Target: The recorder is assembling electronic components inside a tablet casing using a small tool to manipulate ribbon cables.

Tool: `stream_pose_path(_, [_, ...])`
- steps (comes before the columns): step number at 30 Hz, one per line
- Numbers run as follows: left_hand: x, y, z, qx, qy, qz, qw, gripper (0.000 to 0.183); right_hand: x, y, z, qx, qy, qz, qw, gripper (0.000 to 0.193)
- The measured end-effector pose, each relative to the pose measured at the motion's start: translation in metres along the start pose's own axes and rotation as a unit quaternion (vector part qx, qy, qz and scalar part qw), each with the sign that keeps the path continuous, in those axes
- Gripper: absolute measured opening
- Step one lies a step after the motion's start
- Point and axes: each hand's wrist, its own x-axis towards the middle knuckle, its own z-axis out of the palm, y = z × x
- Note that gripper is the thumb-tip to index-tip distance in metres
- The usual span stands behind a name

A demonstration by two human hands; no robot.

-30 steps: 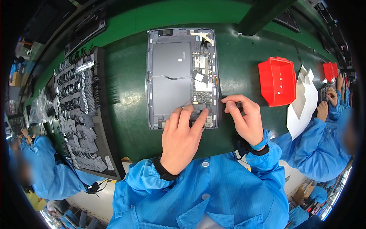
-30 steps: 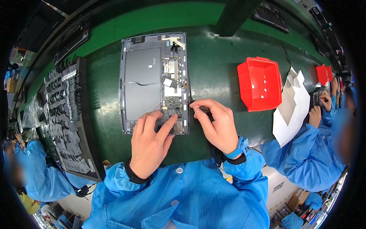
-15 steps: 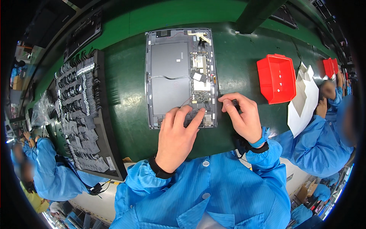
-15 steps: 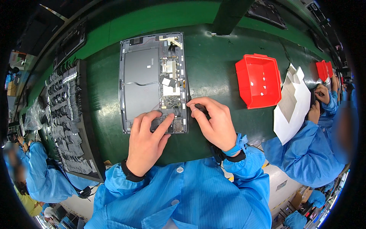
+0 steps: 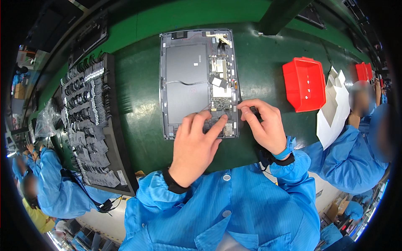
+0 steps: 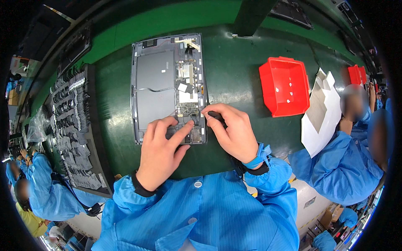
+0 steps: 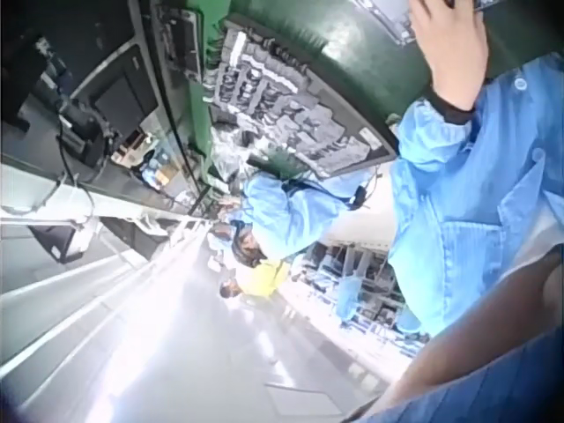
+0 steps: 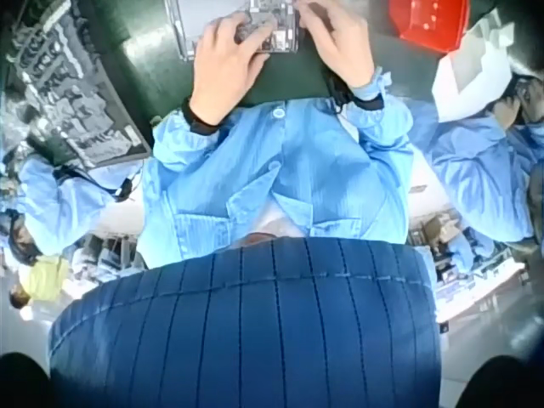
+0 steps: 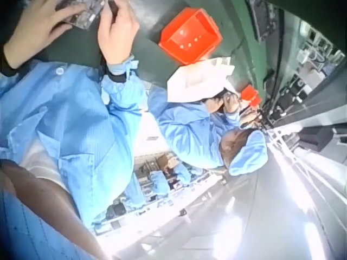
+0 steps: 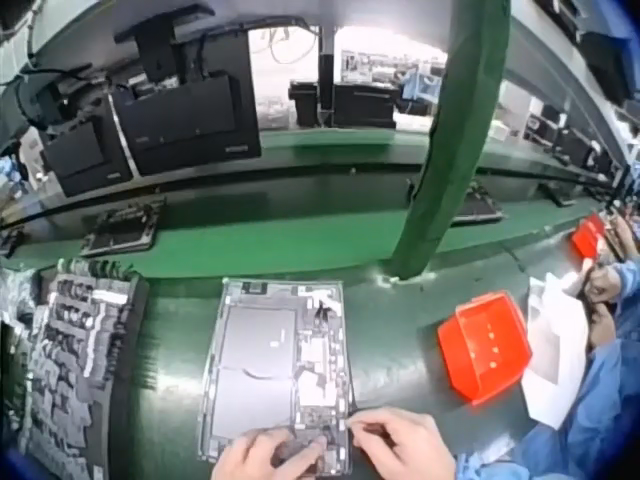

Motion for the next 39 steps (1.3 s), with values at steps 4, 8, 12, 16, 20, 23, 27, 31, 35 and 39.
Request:
stream_pose_path(4, [-0.003,-0.007,-0.005,-0.073,0.0,0.003,0.997,0.064,0.0,-0.004,-0.001,0.005,0.001,0.022,1.0,0.014])
stream_pose_path(8, [-0.005,-0.005,0.002,-0.04,0.015,0.019,0.999,0.065,-0.002,-0.004,-0.002,0.003,-0.004,0.035,0.999,0.014])
stream_pose_path(12, [-0.004,0.0,0.009,0.038,0.026,0.018,0.999,0.064,-0.001,-0.003,-0.001,0.007,0.006,0.028,1.0,0.014])
stream_pose_path(16, [-0.007,0.014,0.02,0.156,0.044,0.0,0.987,0.063,0.001,-0.003,-0.001,0.005,-0.004,0.027,1.0,0.014])
stream_pose_path(20, [-0.004,0.022,0.01,0.101,0.007,-0.009,0.995,0.064,0.005,-0.005,0.001,-0.023,0.005,0.021,0.999,0.016])
stream_pose_path(23, [-0.011,0.011,-0.02,-0.032,0.012,-0.04,0.999,0.067,0.009,-0.01,-0.005,-0.037,0.029,0.041,0.998,0.016])
stream_pose_path(27, [-0.055,-0.03,-0.072,-0.151,0.139,-0.123,0.971,0.02,0.011,0.002,-0.008,-0.041,0.062,0.049,0.996,0.015])
stream_pose_path(31, [-0.137,-0.087,-0.126,-0.113,0.256,-0.335,0.899,0.013,0.016,0.003,-0.009,-0.032,0.052,0.033,0.998,0.016])
stream_pose_path(35, [-0.175,-0.129,-0.121,0.135,0.187,-0.341,0.911,0.04,0.015,0.015,0.0,0.041,0.061,0.074,0.995,0.018])
stream_pose_path(39, [-0.173,-0.128,-0.102,0.181,0.192,-0.334,0.905,0.031,0.006,0.025,-0.014,0.043,0.054,0.092,0.993,0.019])
